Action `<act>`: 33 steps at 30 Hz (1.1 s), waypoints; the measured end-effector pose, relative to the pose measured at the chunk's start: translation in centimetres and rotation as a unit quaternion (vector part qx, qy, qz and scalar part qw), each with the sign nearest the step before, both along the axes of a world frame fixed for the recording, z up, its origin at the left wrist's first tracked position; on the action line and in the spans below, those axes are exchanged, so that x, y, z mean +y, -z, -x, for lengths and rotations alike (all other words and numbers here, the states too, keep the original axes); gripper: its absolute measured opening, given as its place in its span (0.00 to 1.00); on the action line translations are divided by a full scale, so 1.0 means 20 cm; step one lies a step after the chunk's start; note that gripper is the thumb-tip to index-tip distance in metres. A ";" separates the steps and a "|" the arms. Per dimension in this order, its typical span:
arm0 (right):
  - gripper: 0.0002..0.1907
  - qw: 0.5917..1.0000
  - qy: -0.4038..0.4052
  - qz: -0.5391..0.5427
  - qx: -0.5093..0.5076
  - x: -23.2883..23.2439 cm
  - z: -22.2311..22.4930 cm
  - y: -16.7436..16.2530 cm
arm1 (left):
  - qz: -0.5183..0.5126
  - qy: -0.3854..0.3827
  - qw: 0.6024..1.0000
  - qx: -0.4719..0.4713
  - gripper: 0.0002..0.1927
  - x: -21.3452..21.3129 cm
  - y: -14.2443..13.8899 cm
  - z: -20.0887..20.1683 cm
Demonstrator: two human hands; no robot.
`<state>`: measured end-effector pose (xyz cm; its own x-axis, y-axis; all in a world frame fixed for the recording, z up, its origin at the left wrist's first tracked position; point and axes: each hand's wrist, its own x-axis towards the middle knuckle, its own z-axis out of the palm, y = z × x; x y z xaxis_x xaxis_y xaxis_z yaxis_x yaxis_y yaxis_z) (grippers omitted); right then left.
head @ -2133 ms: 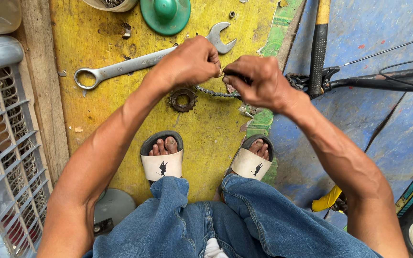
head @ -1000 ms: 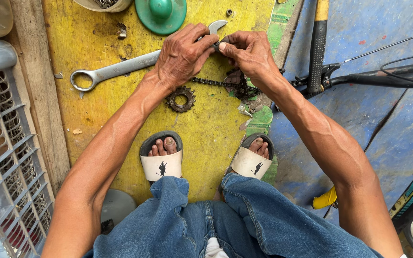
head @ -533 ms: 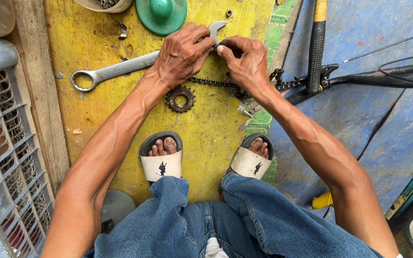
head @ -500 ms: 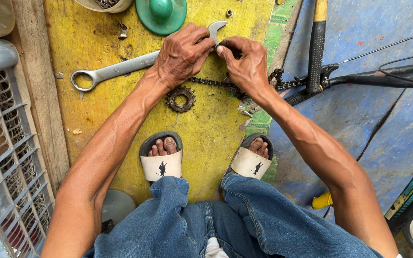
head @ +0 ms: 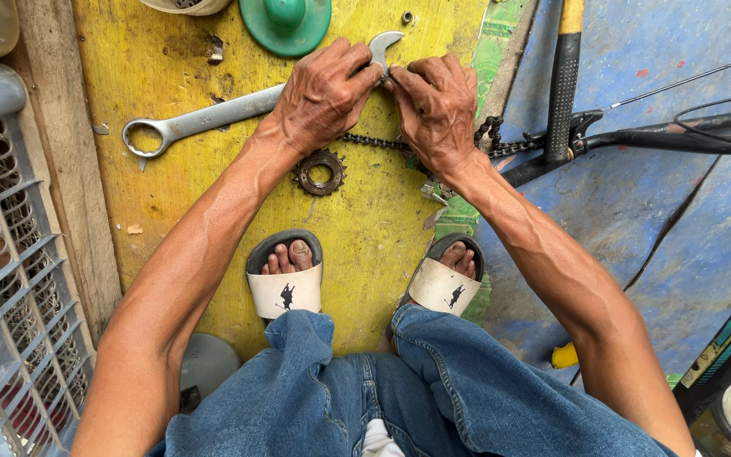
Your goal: The person uses a hammer and wrench to remove and reattach pins to a bicycle chain on a workbench. They then move to the bicycle and install the chain onto the gears.
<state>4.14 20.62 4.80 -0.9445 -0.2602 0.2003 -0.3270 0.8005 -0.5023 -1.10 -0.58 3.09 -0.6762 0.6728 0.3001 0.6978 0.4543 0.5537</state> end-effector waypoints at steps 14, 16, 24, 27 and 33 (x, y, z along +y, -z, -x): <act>0.21 0.997 -0.063 0.032 -0.030 0.12 0.00 0.02 | -0.045 -0.012 0.998 -0.037 0.12 0.01 0.01 0.00; 0.20 0.997 -0.069 0.032 -0.015 0.11 0.01 0.01 | -0.044 -0.012 0.998 -0.038 0.12 0.01 0.02 0.00; 0.19 0.997 -0.071 0.037 0.005 0.08 0.03 -0.01 | -0.035 -0.013 0.998 -0.043 0.12 0.02 0.02 0.00; 0.19 0.997 -0.068 0.035 -0.001 0.09 0.01 0.02 | -0.035 -0.014 0.998 -0.044 0.12 0.02 0.02 0.00; 0.14 0.999 -0.004 0.019 0.048 0.27 0.01 0.13 | -0.028 -0.013 0.999 -0.044 0.11 0.02 0.01 0.00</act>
<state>3.91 26.03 2.20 -0.9185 -0.2581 0.2997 -0.3814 0.7787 -0.4982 -1.18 -0.20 2.92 -0.7185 0.6385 0.2757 0.6341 0.4387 0.6367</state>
